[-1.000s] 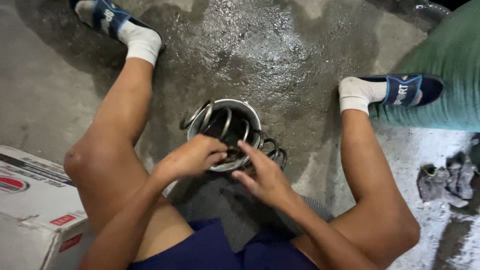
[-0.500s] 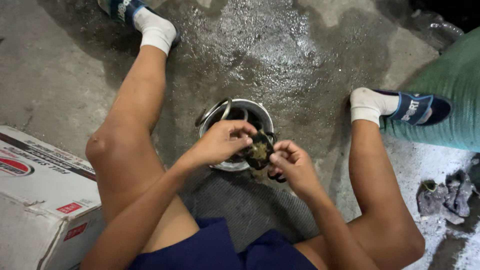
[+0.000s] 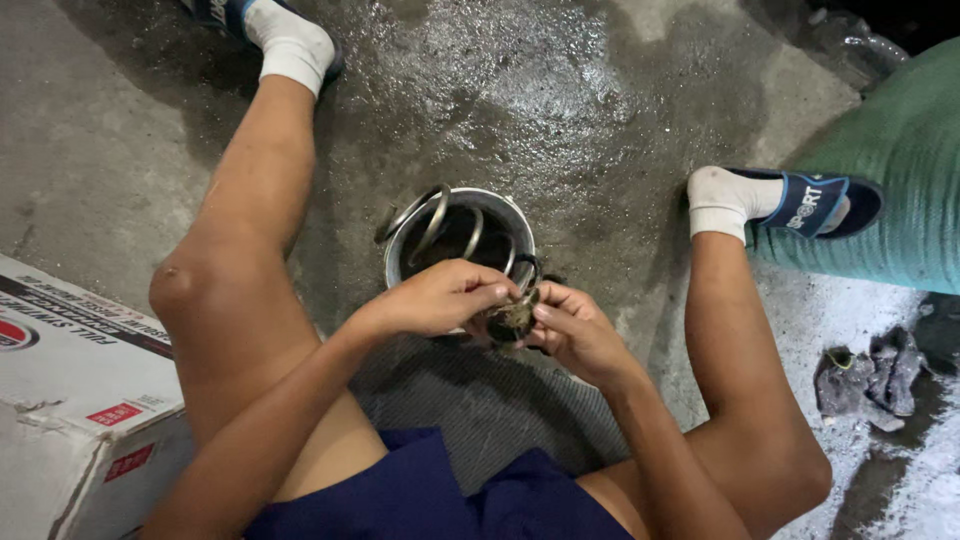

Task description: The person sits on the wet concrete floor with a metal coil spring in a bucket and scrubs the spring using a sponge, working the sponge along the coils and repositioning the spring in the bucket by hand throughout the episode.

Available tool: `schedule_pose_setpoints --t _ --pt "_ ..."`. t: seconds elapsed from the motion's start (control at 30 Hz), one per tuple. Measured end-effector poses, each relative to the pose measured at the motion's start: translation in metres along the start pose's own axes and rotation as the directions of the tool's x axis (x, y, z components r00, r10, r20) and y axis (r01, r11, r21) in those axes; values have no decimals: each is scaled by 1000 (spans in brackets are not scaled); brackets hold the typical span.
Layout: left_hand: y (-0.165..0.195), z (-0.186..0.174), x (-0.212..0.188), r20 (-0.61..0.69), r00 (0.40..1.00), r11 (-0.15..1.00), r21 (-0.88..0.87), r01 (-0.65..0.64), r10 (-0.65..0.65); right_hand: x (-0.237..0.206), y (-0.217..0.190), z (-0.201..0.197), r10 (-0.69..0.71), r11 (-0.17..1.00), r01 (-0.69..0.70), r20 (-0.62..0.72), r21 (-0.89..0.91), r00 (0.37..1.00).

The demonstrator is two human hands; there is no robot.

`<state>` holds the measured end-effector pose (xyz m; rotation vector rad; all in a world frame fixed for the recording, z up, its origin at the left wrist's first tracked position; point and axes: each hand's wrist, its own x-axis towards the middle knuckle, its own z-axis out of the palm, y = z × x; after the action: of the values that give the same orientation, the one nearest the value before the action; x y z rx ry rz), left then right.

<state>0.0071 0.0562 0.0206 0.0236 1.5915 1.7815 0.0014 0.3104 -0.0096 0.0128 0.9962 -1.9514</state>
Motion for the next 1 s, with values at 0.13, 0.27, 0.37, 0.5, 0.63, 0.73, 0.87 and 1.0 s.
schedule_pose_setpoints --t 0.13,0.27,0.37,0.5,0.63,0.73,0.87,1.0 --pt "-4 3 5 105 994 949 -315 -3 38 -7 -7 6 -50 983 45 22 179 999" --pt "-6 3 5 78 990 952 -293 -89 117 -9 -14 7 -121 964 101 69 245 990" --pt "-4 10 6 -58 992 973 -195 -124 115 -8 -13 5 -125 967 110 51 230 991" --pt "4 12 3 -158 974 985 -23 -171 166 -8 -15 -6 -139 981 138 1 133 990" --pt "2 -3 -7 -52 985 930 341 -139 167 -12 -34 -30 -225 974 219 -217 -51 950" --pt "-13 -3 -12 128 942 648 697 -307 309 -18 -47 -44 -369 921 288 -358 -262 858" --pt "-43 12 -16 -181 983 315 935 161 36 -18 -49 -39 -551 691 84 -448 -718 704" --pt "-63 13 -11 -301 948 211 938 275 104 -5 -45 -15 -685 384 -171 -404 -907 606"
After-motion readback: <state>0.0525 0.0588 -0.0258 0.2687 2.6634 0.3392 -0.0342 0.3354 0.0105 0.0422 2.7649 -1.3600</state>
